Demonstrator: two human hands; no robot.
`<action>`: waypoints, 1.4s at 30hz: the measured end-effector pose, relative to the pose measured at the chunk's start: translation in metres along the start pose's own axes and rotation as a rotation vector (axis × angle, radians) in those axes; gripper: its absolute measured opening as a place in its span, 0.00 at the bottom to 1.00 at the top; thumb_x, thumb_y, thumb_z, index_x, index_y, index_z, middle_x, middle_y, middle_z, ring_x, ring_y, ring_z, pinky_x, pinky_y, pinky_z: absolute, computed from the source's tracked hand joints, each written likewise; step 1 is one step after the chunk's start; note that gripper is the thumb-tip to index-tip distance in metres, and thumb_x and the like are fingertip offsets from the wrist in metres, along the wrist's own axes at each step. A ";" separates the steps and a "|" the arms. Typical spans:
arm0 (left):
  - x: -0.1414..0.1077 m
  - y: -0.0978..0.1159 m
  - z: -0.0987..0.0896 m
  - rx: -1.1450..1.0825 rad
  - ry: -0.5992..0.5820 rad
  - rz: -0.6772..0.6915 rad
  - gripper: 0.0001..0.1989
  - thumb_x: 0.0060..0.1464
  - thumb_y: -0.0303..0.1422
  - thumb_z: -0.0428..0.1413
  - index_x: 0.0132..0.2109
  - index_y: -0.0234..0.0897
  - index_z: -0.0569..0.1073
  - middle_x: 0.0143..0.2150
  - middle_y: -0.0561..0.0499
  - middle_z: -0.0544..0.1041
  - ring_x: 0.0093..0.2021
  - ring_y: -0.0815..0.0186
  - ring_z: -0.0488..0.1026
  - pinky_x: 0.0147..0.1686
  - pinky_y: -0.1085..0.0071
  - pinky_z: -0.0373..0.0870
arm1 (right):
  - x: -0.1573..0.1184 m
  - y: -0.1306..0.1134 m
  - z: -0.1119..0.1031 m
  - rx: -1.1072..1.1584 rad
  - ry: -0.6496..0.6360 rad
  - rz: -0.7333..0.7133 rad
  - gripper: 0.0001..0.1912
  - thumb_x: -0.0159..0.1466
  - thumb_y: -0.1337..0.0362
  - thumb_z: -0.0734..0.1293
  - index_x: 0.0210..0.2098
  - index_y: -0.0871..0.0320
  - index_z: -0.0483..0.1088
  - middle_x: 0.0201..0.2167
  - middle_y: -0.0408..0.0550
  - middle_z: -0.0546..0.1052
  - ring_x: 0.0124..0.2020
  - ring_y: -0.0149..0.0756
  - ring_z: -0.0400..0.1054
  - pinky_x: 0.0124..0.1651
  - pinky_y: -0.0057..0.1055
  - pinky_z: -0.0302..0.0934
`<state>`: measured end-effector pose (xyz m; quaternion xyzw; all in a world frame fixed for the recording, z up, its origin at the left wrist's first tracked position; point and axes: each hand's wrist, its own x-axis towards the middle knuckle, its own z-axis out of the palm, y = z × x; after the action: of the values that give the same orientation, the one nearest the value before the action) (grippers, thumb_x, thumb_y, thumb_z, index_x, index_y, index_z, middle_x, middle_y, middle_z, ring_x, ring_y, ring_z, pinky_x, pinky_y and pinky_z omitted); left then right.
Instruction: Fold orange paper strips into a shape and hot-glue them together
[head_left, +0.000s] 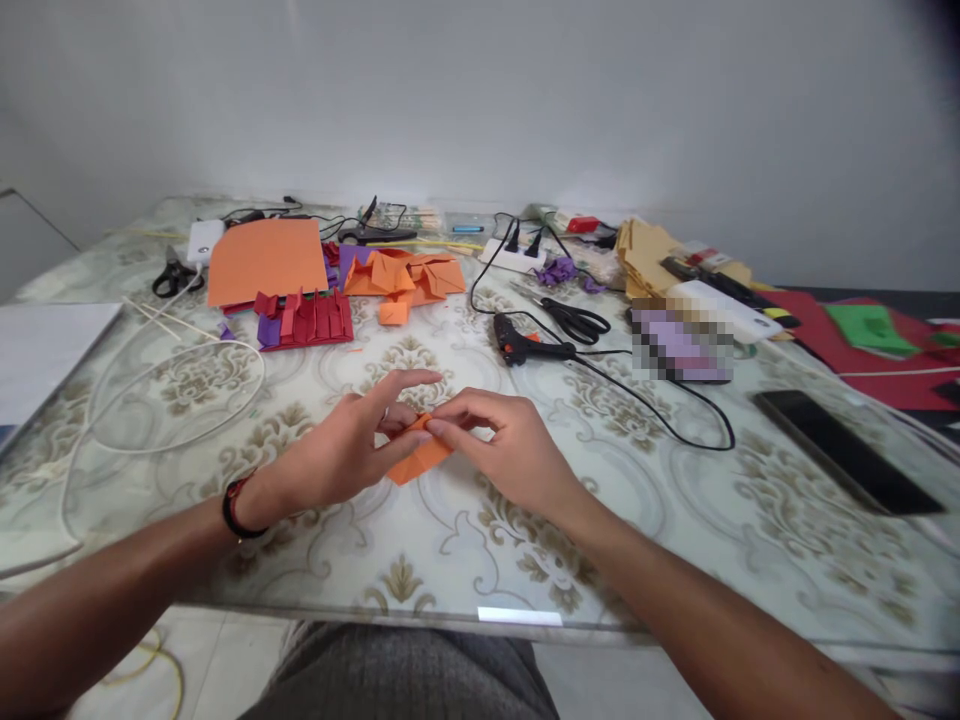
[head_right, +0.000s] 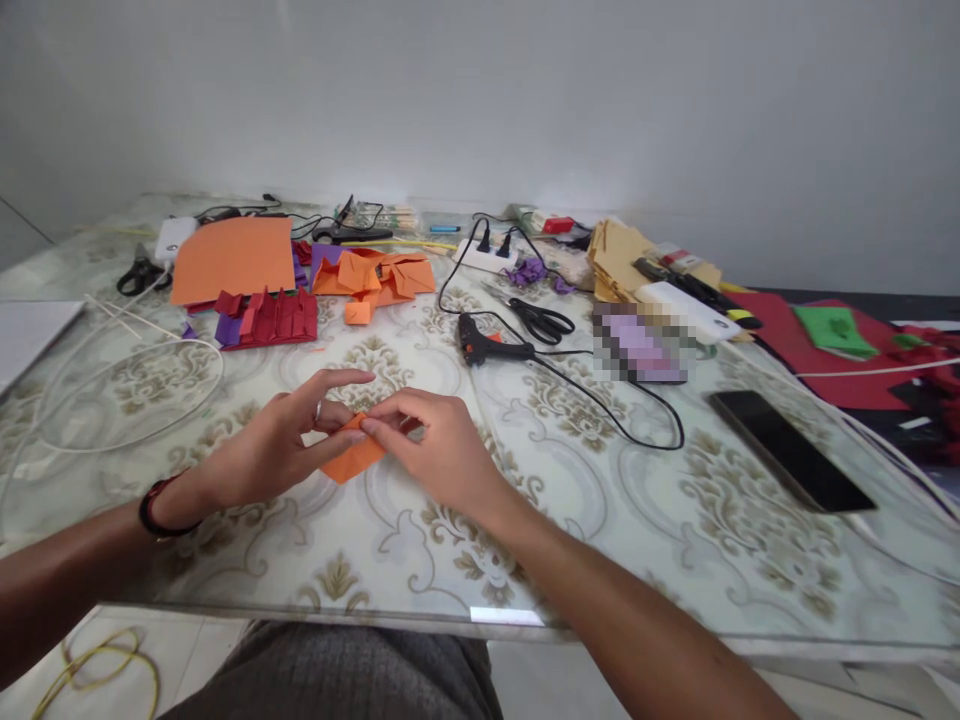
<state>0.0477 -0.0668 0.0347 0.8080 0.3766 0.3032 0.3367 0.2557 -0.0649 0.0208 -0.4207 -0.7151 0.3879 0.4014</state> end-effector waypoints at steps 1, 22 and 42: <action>0.000 0.000 -0.001 -0.016 -0.015 -0.001 0.24 0.66 0.30 0.55 0.66 0.38 0.62 0.34 0.53 0.83 0.34 0.67 0.80 0.34 0.74 0.75 | 0.000 0.001 -0.001 0.000 -0.002 0.007 0.05 0.65 0.65 0.70 0.34 0.55 0.79 0.33 0.46 0.83 0.34 0.36 0.76 0.39 0.32 0.70; 0.004 -0.016 -0.028 0.092 -0.068 0.287 0.17 0.63 0.28 0.59 0.58 0.41 0.75 0.49 0.43 0.83 0.45 0.61 0.81 0.45 0.66 0.77 | 0.011 0.020 -0.027 0.278 0.063 0.153 0.17 0.62 0.53 0.74 0.44 0.57 0.73 0.27 0.41 0.77 0.26 0.31 0.71 0.30 0.27 0.68; 0.006 -0.013 -0.029 0.151 0.183 0.344 0.04 0.61 0.26 0.62 0.44 0.38 0.77 0.40 0.48 0.83 0.42 0.66 0.81 0.43 0.72 0.76 | 0.008 0.018 -0.031 0.541 -0.124 0.082 0.09 0.62 0.59 0.77 0.41 0.53 0.82 0.35 0.44 0.81 0.30 0.29 0.75 0.34 0.27 0.72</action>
<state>0.0235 -0.0466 0.0434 0.8524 0.2837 0.3994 0.1828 0.2859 -0.0445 0.0185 -0.3022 -0.5911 0.6058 0.4386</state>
